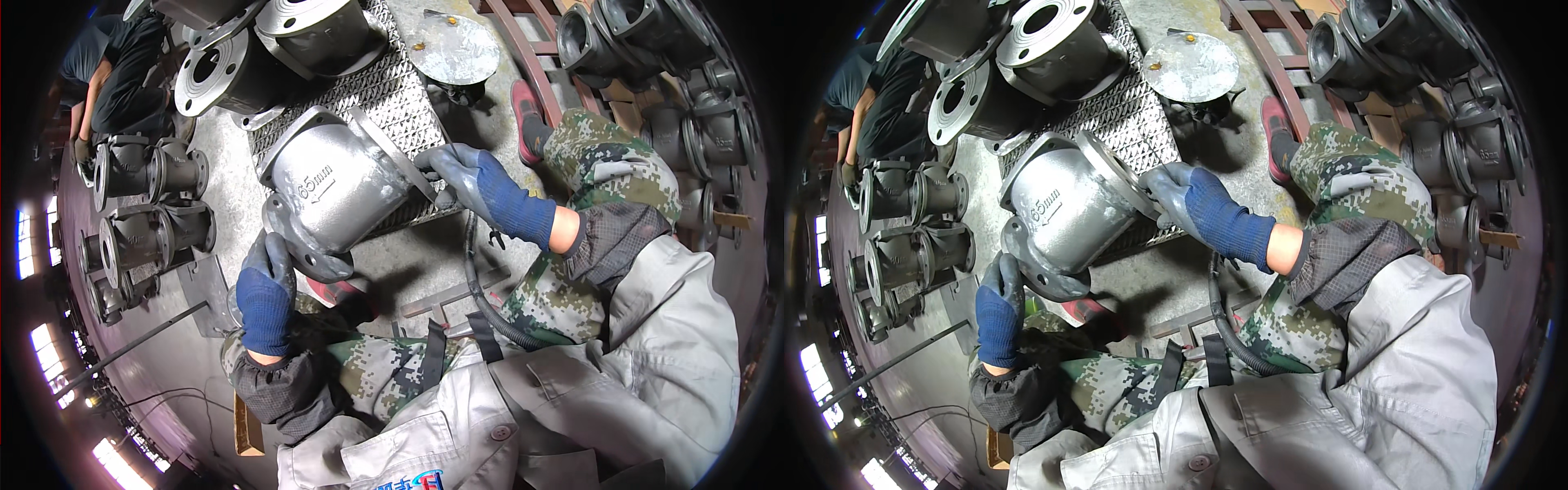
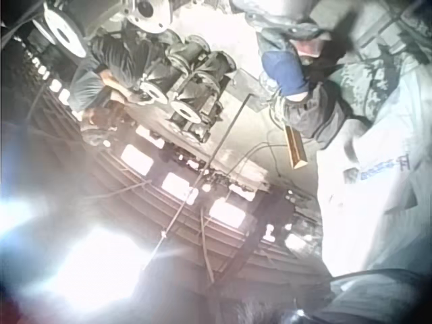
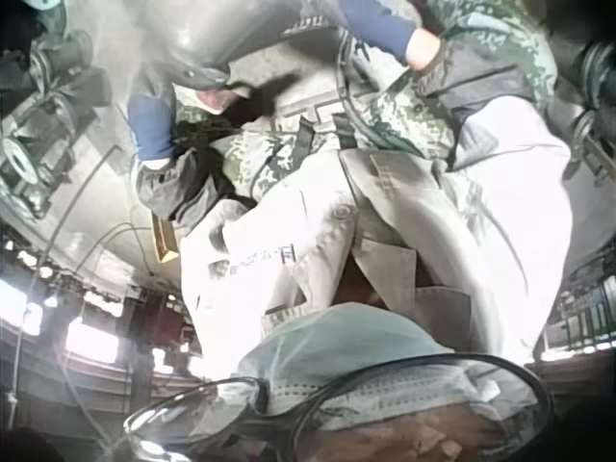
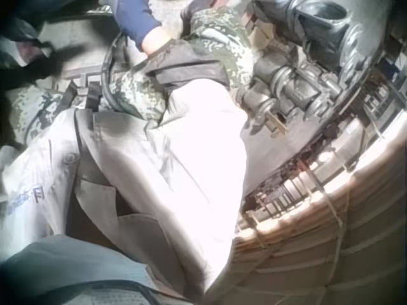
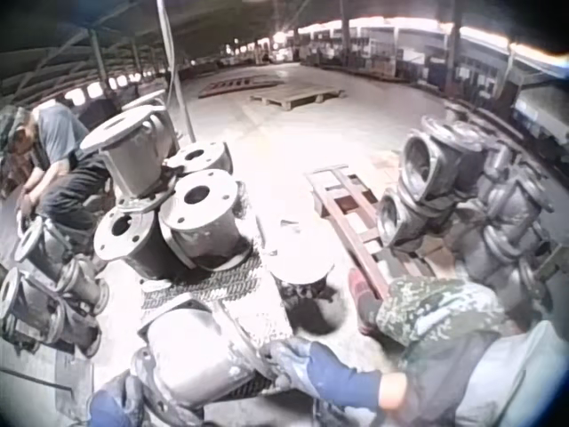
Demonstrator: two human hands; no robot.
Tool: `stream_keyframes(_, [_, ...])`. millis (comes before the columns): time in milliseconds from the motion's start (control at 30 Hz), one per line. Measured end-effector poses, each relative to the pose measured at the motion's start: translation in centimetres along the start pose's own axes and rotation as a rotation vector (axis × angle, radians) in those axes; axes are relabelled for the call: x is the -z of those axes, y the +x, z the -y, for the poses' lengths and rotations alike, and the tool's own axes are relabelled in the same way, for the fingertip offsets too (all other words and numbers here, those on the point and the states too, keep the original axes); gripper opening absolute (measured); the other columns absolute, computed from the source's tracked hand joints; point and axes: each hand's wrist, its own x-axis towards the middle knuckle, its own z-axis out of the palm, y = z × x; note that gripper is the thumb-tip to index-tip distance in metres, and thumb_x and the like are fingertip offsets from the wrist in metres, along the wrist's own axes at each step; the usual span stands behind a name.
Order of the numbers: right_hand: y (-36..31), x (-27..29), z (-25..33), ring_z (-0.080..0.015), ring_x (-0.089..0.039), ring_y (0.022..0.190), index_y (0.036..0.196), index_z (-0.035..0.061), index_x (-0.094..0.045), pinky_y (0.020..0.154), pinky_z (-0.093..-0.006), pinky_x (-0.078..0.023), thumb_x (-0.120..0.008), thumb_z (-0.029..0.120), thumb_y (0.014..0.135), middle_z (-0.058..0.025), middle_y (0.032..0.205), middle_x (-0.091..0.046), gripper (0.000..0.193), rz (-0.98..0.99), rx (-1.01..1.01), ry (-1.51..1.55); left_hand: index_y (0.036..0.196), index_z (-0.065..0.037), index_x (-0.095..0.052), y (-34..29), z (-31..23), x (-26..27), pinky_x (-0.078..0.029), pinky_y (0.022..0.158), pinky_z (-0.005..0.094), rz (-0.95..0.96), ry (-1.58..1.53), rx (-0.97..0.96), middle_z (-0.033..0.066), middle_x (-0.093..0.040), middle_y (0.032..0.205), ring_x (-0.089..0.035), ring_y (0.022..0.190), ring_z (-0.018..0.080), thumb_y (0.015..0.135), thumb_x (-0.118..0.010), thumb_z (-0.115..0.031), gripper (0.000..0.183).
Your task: Deburring and inspecting metal valve body castings using a pneumatic grinder and a hand file on an industrial floor.
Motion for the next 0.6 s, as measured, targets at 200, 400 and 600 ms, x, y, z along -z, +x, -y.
stream_keyframes(200, [0.2,-0.2,-0.5,-0.0049,-0.055,0.072,0.117,0.0050,-0.059,0.065,-0.0194,-0.048,-0.043,0.032,0.101,-0.0034,0.097,-0.062,0.035,-0.019,-0.001,0.053,0.119,0.005,-0.058,0.1,0.0,-0.1,-0.048,0.079,0.0346,-0.034,0.020,-0.001,0.0207,-0.066,0.097,-0.063,0.086,0.0269,0.098,-0.048,-0.032,0.043])
stream_keyframes(400, [0.0,-0.4,0.0,-0.0049,-0.055,0.063,0.116,0.0052,-0.060,0.057,-0.0191,-0.044,-0.045,0.030,0.100,-0.0014,0.088,-0.060,0.033,-0.015,-0.059,0.078,0.127,0.005,-0.052,0.3,-2.2,-0.2,-0.038,0.102,0.0399,-0.394,0.189,-0.245,0.0256,-0.054,0.127,-0.052,0.118,0.0355,0.093,-0.056,-0.031,0.050])
stream_keyframes(600, [0.4,-0.6,-0.3,-0.0092,-0.056,0.060,0.106,0.0030,-0.062,0.057,-0.0238,-0.047,-0.048,0.029,0.097,-0.0028,0.079,-0.060,0.032,-0.045,-0.025,0.061,0.138,0.004,-0.040,-1.4,-4.7,-5.7,-0.023,0.114,0.0477,-0.235,0.776,-0.326,0.0279,-0.043,0.138,-0.032,0.135,0.0443,0.088,-0.054,-0.041,0.069])
